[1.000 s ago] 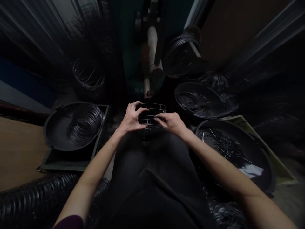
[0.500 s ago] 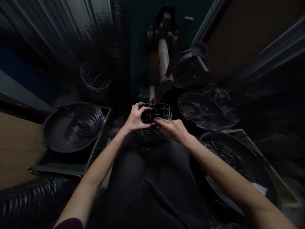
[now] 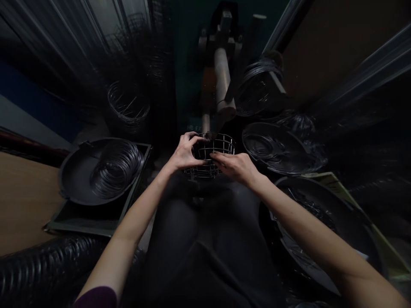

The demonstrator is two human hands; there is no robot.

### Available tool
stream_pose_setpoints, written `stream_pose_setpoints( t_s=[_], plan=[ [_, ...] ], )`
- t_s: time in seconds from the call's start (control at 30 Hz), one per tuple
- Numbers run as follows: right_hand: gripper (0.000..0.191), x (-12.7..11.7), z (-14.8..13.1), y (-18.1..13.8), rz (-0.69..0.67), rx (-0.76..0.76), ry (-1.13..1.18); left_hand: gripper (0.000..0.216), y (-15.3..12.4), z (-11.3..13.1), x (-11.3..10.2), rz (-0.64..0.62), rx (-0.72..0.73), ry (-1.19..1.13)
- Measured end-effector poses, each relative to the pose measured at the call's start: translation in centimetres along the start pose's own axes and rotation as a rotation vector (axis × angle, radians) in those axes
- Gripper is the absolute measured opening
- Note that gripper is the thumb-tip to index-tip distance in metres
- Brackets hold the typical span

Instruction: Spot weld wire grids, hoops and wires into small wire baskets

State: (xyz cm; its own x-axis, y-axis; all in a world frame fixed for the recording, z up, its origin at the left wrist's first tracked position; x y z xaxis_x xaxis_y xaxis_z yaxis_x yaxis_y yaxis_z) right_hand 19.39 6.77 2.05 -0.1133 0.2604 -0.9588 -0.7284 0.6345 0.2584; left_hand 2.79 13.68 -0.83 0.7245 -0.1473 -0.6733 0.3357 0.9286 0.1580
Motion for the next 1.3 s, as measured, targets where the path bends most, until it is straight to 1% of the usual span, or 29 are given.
stream_pose_setpoints(
  t_s=[0.1, 0.17, 0.23, 0.33, 0.4, 0.53, 0.63, 0.77, 0.87, 0.93, 1.0, 1.03, 1.07, 1.1, 1.13, 1.17, 1.2, 1.23, 1.27, 1.3],
  plan=[
    [0.032, -0.1, 0.1, -0.1, -0.016, 0.051, 0.056, 0.069, 0.2, 0.1, -0.2, -0.009, 0.009, 0.013],
    [0.034, 0.0, 0.0, -0.5, -0.002, 0.091, 0.103, 0.068, 0.2, 0.3, -0.3, -0.001, 0.007, 0.02],
    [0.032, 0.0, 0.0, -1.0, 0.042, 0.158, 0.133, 0.068, 0.3, 0.5, -0.4, 0.009, -0.008, 0.02],
    [0.024, 0.3, 0.7, -1.5, 0.125, 0.281, 0.119, 0.069, 0.8, 0.4, -0.5, 0.022, -0.026, 0.013],
    [0.021, 0.5, 1.4, -1.3, 0.169, 0.322, 0.108, 0.069, 1.5, 0.2, -0.6, 0.031, -0.029, 0.005],
    [0.017, 0.6, 2.6, -0.5, 0.25, 0.309, 0.172, 0.068, 2.7, -0.4, -0.7, 0.023, -0.037, -0.011],
    [0.017, 0.6, 3.1, -0.5, 0.295, 0.295, 0.223, 0.068, 3.2, -0.7, -0.8, 0.022, -0.035, -0.014],
    [0.014, 1.0, 4.4, -0.2, 0.349, 0.359, 0.244, 0.07, 4.7, -1.1, -1.0, 0.022, -0.06, -0.01],
    [0.012, 1.4, 5.6, 1.0, 0.366, 0.421, 0.285, 0.071, 6.1, -0.9, -1.2, 0.008, -0.065, 0.004],
    [0.013, 1.3, 5.8, 1.6, 0.364, 0.448, 0.295, 0.072, 6.7, -0.7, -1.3, 0.001, -0.063, 0.014],
    [0.018, 0.6, 5.5, 0.8, 0.388, 0.45, 0.303, 0.075, 6.8, -0.8, -1.3, 0.008, -0.06, 0.002],
    [0.022, 0.1, 5.1, -0.4, 0.408, 0.449, 0.31, 0.08, 6.6, -1.1, -1.4, 0.019, -0.05, -0.016],
    [0.026, -0.3, 4.7, -2.3, 0.425, 0.455, 0.32, 0.086, 6.3, -1.7, -1.4, 0.032, -0.033, -0.045],
    [0.03, -0.7, 4.3, -5.0, 0.43, 0.484, 0.328, 0.095, 5.8, -2.4, -1.4, 0.041, -0.015, -0.082],
    [0.031, -0.7, 4.0, -8.3, 0.411, 0.542, 0.327, 0.105, 5.2, -3.4, -1.4, 0.042, -0.003, -0.125],
    [0.032, -0.5, 3.8, -12.3, 0.367, 0.641, 0.309, 0.114, 4.5, -4.6, -1.3, 0.03, -0.003, -0.172],
    [0.033, 0.1, 3.8, -17.0, 0.285, 0.806, 0.268, 0.12, 3.9, -5.9, -1.0, 0.004, -0.015, -0.221],
    [0.032, 1.0, 3.7, -21.8, 0.15, 0.989, 0.22, 0.124, 3.2, -7.2, -0.5, -0.035, -0.038, -0.272],
    [0.027, 2.3, 3.4, -26.6, -0.038, 1.156, 0.186, 0.127, 2.6, -8.4, 0.1, -0.075, -0.069, -0.323],
    [0.021, 3.8, 2.7, -30.9, -0.252, 1.255, 0.221, 0.128, 2.1, -9.5, 0.7, -0.104, -0.104, -0.373]
  ],
)
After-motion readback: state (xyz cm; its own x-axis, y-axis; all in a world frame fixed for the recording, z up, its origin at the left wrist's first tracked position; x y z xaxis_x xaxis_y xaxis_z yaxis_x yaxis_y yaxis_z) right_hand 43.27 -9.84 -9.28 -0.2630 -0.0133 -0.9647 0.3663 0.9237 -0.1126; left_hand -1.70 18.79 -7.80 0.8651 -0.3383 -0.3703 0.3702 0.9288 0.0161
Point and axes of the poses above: each hand's wrist, its own y-axis towards the middle knuckle, its own x-axis out of the palm, z = x × y, the point moved 5 cm from there along y, towards the middle knuckle, and after that the axes turned 15 degrees about -x, right-handed, at the moved point
